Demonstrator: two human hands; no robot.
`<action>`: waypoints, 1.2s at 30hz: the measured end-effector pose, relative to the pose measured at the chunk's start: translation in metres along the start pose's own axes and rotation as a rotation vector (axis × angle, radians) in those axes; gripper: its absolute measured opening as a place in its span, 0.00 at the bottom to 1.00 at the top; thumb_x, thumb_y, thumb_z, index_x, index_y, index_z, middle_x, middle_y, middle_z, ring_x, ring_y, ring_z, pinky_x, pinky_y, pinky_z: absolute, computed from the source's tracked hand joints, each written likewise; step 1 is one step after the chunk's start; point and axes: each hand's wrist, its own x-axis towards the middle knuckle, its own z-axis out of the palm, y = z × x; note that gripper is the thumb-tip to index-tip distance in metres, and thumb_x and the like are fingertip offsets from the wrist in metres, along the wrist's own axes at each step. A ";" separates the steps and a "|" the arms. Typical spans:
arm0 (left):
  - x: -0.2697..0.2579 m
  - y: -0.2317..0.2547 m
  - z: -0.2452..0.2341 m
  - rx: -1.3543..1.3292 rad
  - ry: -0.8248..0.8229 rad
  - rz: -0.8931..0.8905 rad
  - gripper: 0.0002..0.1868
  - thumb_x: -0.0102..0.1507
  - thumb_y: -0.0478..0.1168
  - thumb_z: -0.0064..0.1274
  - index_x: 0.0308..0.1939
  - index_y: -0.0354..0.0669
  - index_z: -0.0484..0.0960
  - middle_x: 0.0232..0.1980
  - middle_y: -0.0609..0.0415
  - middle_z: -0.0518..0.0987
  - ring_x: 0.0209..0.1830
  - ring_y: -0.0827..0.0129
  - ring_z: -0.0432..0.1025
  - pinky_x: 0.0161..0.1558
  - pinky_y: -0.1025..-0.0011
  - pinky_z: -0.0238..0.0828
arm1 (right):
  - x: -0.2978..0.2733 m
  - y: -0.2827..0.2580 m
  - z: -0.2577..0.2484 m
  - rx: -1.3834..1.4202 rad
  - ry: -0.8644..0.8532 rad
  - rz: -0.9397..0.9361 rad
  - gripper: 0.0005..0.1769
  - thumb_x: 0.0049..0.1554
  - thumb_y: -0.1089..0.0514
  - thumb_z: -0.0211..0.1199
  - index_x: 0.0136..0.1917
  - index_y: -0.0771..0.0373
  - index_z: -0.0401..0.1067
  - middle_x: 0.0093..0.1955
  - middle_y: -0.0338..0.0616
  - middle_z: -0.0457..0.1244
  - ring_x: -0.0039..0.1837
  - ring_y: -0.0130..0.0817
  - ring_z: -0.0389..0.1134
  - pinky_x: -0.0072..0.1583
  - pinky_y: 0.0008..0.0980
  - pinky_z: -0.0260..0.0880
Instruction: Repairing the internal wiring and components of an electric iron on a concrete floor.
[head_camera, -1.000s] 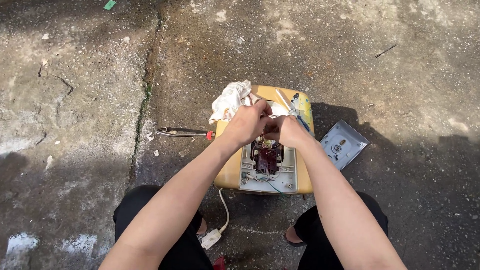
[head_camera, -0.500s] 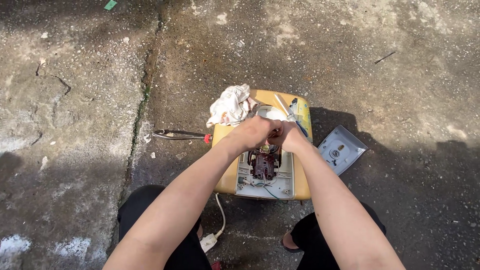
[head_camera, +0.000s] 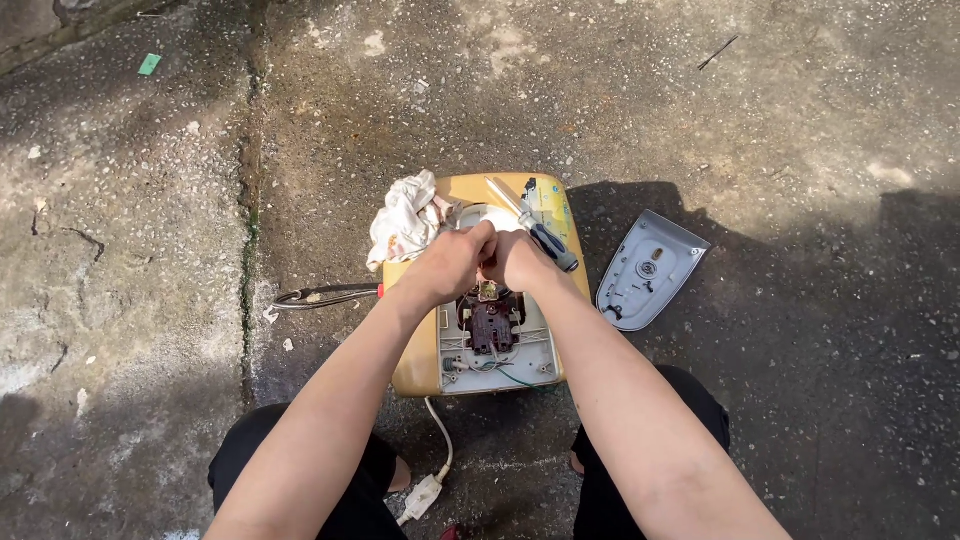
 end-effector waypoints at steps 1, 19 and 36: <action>0.001 0.001 -0.001 0.003 -0.005 0.004 0.07 0.66 0.36 0.40 0.45 0.49 0.71 0.41 0.43 0.80 0.44 0.40 0.79 0.47 0.45 0.76 | 0.002 0.002 0.002 0.005 0.003 0.004 0.09 0.50 0.55 0.64 0.39 0.62 0.81 0.40 0.52 0.73 0.50 0.55 0.74 0.49 0.47 0.74; 0.009 0.014 0.017 0.189 -0.017 -0.052 0.10 0.65 0.33 0.40 0.49 0.51 0.67 0.44 0.47 0.84 0.43 0.46 0.82 0.49 0.51 0.81 | 0.018 0.030 0.027 0.066 0.046 0.031 0.11 0.49 0.53 0.66 0.36 0.63 0.78 0.39 0.54 0.72 0.47 0.57 0.74 0.45 0.49 0.73; 0.019 0.017 0.008 0.191 -0.113 -0.051 0.12 0.63 0.30 0.41 0.48 0.47 0.71 0.47 0.45 0.83 0.48 0.44 0.81 0.51 0.52 0.81 | 0.030 0.042 0.027 0.025 0.094 0.045 0.11 0.45 0.54 0.62 0.36 0.63 0.77 0.38 0.53 0.71 0.48 0.58 0.73 0.46 0.52 0.74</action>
